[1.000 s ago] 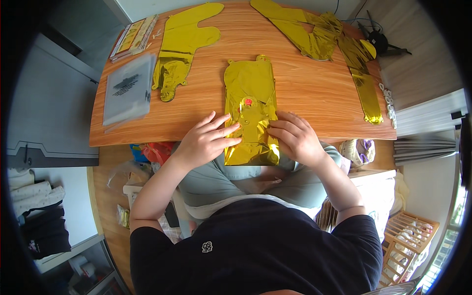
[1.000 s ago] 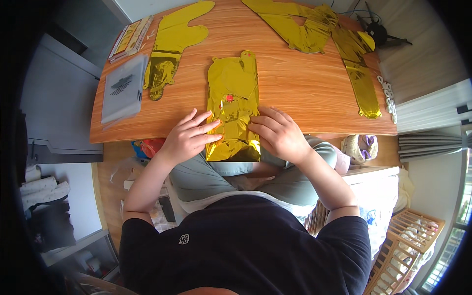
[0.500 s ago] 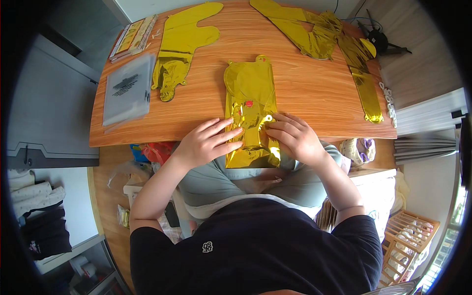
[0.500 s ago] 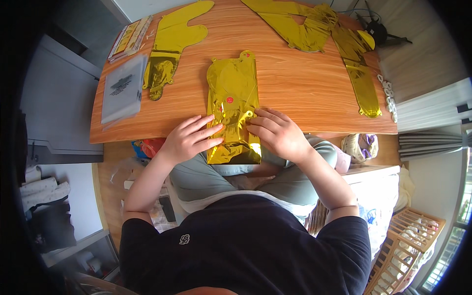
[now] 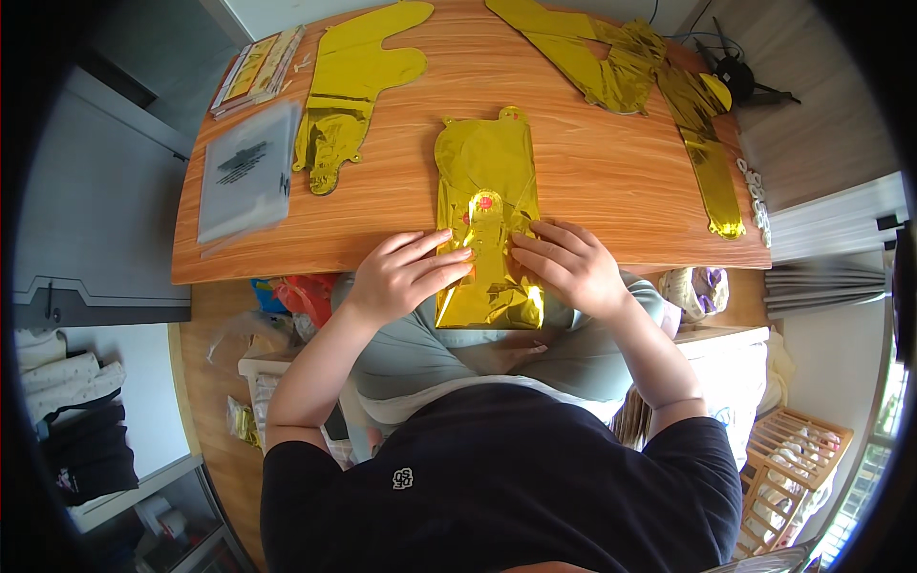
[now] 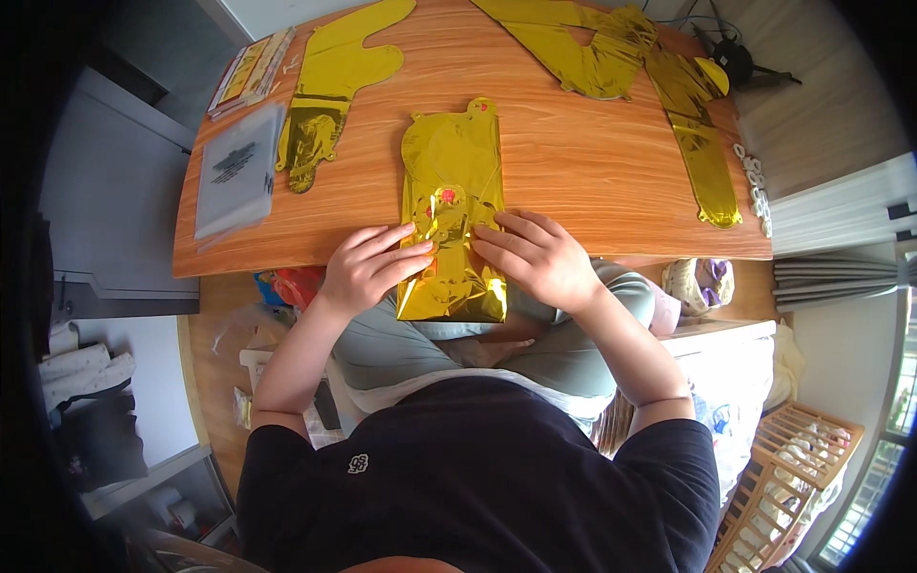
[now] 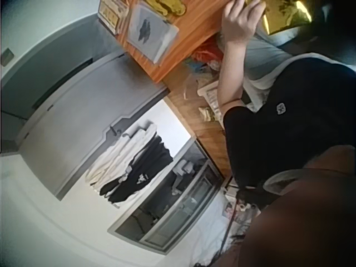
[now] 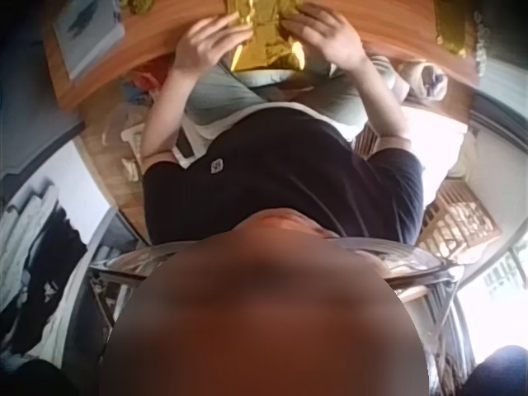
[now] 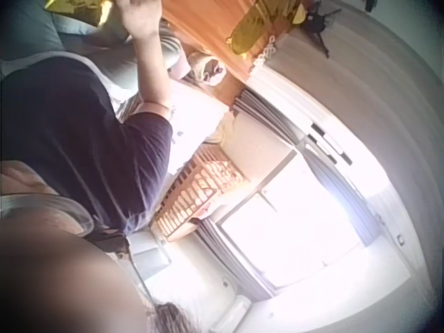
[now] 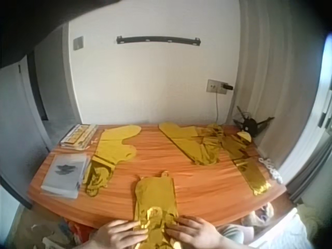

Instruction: The person smooths and flattens foil balloons on a table by hand, then folds one of the balloons repeatedly into a compact square.

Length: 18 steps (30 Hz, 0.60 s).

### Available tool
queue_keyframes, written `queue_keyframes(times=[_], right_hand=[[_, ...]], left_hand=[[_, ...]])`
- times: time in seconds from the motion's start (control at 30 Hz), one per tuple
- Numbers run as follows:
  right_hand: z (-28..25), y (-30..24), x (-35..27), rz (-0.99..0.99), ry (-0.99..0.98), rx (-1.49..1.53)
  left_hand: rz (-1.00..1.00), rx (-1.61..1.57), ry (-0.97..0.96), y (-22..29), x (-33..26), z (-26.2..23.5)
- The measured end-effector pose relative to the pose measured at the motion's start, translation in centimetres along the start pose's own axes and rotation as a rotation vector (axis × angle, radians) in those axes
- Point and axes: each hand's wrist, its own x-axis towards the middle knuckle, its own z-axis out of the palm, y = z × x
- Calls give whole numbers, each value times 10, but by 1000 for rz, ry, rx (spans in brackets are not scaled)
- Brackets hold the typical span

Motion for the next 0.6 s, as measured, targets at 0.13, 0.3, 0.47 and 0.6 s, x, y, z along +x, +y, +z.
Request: queue_keyframes(times=[0.13,0.3,0.47,0.6], right_hand=[[-2,3,0,-14,-63,-1],[-4,3,1,83,-51,142],[-10,0,11,358,0,339],[6,1,10,642,20,543]], left_hand=[[-63,-95,-21,3,3,-3],[-184,-244,-70,3,12,-12],[-429,-338,-115,4,30,-20],[-660,-596,-79,-7,34,-12]])
